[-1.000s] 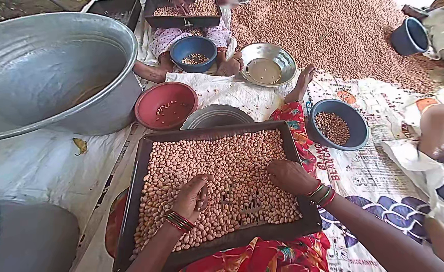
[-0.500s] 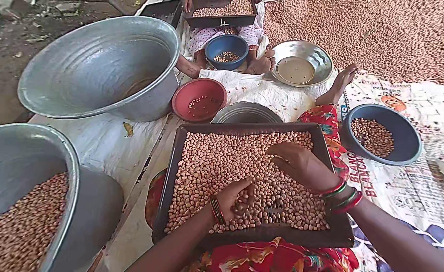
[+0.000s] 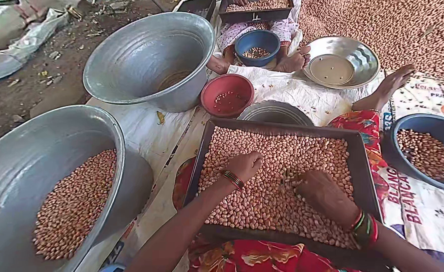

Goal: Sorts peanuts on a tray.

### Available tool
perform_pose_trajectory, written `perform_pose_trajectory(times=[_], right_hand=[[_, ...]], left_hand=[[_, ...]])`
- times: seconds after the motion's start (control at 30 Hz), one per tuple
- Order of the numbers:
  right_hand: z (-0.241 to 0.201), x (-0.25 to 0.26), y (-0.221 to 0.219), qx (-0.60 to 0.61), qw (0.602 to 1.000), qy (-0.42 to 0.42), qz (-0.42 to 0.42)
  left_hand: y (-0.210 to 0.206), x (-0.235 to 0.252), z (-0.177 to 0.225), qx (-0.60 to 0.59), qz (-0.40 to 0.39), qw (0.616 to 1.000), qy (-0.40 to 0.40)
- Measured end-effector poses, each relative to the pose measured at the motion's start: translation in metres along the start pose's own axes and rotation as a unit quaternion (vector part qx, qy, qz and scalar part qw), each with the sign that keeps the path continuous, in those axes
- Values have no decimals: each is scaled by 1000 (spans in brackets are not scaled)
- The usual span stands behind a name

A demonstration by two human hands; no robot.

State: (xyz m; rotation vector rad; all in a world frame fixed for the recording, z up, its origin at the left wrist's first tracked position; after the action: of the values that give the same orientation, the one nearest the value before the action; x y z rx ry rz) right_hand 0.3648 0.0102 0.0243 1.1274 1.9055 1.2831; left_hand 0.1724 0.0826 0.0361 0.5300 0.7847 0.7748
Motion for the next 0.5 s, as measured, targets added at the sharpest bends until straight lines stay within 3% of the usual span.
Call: perform_pose_trajectory(times=[0.13,0.23,0.3,0.37,0.43,0.5], right_hand=[[43,6,40,-12,992,-74,98],[28,27,47,53,994,-62,74],[9,46,44,86,993,-31,71],[-10,67,37,114,991,-8,75],[-24,88,26,128,991,-20,38],[-31,109,10,113,993,-36,-6]], left_hand=[[-26,22,15,135,-87,987,22],[-32,28,16,168,-93,981,38],[-23,26,10,89,-51,994,47],[-1,21,-5,-82,63,993,54],[18,12,-27,-307,201,928,60],[23,4,-45,-559,273,782,45]])
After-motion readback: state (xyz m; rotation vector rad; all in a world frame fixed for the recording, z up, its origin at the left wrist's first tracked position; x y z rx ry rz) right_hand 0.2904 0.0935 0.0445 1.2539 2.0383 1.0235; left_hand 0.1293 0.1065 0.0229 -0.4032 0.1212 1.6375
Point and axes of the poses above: each hand's wrist, its own x-axis towards the middle knuckle, its own y-axis out of the back of the hand, z = x × y, the point moved 7 cm from there along x, towards the middle knuckle, and after that the axes turned 7 degrees about -y, right-handed, at the moved point
